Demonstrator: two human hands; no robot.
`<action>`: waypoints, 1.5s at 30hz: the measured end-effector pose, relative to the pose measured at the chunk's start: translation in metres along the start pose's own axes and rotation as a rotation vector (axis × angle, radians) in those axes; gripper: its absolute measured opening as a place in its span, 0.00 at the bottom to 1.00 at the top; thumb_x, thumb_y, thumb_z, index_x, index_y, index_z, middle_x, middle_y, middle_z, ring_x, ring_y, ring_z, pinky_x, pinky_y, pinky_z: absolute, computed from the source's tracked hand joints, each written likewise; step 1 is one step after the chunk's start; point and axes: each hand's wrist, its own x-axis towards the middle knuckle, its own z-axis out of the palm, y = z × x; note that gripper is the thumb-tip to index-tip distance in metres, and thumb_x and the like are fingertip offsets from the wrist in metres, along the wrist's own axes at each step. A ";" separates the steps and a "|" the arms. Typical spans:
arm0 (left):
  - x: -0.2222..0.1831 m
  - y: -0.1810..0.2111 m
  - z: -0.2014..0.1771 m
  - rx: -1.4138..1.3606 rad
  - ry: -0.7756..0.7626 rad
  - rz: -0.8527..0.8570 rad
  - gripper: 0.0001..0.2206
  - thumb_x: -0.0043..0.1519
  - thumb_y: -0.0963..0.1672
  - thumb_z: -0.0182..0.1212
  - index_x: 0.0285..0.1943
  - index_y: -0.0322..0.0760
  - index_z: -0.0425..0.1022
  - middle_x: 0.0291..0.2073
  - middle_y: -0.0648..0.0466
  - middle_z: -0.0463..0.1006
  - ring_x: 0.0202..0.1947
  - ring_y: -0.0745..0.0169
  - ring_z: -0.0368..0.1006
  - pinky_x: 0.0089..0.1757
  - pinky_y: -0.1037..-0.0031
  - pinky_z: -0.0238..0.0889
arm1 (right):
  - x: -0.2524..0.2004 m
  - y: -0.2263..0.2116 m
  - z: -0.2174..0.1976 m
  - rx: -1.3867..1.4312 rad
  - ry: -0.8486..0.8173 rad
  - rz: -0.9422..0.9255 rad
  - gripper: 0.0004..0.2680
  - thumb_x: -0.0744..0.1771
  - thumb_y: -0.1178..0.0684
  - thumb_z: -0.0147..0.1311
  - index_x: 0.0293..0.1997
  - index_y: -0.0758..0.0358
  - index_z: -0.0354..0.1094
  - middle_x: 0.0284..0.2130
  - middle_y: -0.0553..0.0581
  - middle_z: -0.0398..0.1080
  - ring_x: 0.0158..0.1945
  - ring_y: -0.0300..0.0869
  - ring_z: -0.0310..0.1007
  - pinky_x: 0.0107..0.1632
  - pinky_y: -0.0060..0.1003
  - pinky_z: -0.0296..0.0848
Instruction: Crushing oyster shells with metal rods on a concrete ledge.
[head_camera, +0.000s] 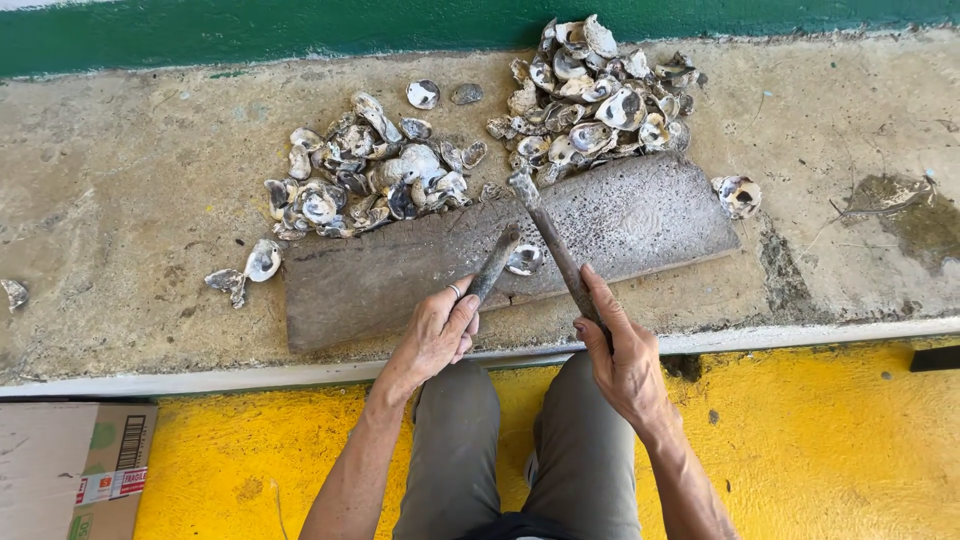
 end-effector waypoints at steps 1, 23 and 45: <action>0.000 0.001 -0.001 -0.002 0.001 0.003 0.24 0.70 0.45 0.47 0.76 0.34 0.59 0.24 0.56 0.69 0.17 0.73 0.63 0.19 0.77 0.60 | 0.004 0.000 0.002 -0.002 -0.001 -0.003 0.21 0.70 0.53 0.52 0.74 0.59 0.56 0.30 0.59 0.77 0.33 0.38 0.81 0.34 0.34 0.75; 0.000 -0.004 -0.003 -0.015 -0.031 -0.066 0.20 0.71 0.46 0.47 0.68 0.27 0.66 0.22 0.56 0.66 0.15 0.71 0.59 0.17 0.78 0.56 | 0.029 -0.001 -0.006 -0.430 -0.207 -0.166 0.25 0.68 0.55 0.54 0.75 0.42 0.52 0.24 0.58 0.70 0.21 0.48 0.69 0.26 0.48 0.69; -0.001 -0.011 -0.005 -0.034 -0.059 -0.065 0.22 0.70 0.46 0.47 0.72 0.31 0.63 0.22 0.57 0.65 0.16 0.73 0.60 0.18 0.78 0.57 | 0.033 -0.004 -0.024 -0.253 -0.139 -0.159 0.19 0.69 0.59 0.55 0.70 0.52 0.61 0.26 0.56 0.76 0.14 0.36 0.64 0.18 0.32 0.68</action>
